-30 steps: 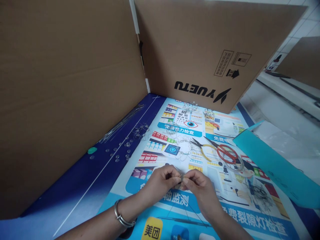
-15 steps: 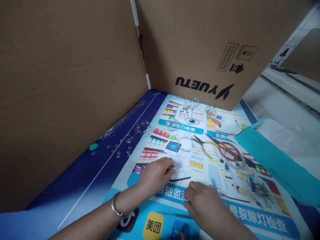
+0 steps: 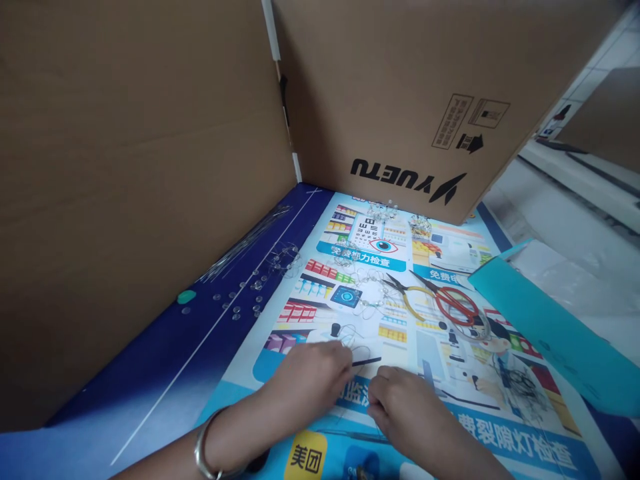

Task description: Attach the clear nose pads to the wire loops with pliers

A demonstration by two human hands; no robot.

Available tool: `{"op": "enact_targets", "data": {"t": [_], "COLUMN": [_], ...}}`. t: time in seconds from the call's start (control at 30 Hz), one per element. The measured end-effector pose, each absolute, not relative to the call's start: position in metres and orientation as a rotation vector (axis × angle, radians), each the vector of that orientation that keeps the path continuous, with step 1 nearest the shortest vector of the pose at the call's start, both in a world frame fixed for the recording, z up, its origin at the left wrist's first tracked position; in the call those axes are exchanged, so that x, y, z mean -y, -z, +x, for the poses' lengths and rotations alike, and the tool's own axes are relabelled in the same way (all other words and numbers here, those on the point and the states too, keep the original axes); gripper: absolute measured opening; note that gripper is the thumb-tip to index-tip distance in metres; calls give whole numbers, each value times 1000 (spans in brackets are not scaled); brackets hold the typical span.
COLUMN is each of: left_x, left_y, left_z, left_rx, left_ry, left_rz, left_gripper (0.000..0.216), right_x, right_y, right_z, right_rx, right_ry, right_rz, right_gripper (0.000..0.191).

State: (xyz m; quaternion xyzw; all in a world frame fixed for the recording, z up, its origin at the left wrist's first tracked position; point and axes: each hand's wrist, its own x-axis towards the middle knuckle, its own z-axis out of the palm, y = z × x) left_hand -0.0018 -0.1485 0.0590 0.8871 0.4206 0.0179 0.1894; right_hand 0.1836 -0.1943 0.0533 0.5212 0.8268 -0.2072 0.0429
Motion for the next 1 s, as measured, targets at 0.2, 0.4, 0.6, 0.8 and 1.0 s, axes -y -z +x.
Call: {"op": "enact_targets", "data": {"t": [0.2,0.4,0.6,0.8,1.0], "left_x": [173,175,174,175,173], "left_y": [-58,-54,-58,-54,-43], "left_z": [11,16,19,19,16], "left_rx": [-979,-929,-935,-922,-931], "left_ry": [309,377,432,439,272], "left_rz": [2694,2746,2697,2737,2713], "left_gripper": [10,17,21,22,14], "right_x": [193,194,197,197,196], "right_y": [-55,-56,-54,-61,-69], "right_z": [183,182,177,175,168], "right_rx": [-2480,-2478,-2400,-2391,-2307], "right_ry": [682,634,607,605,602], "right_rz": [1624,1608,1659,1640,1628], "right_gripper": [8,9,16,15,16]}}
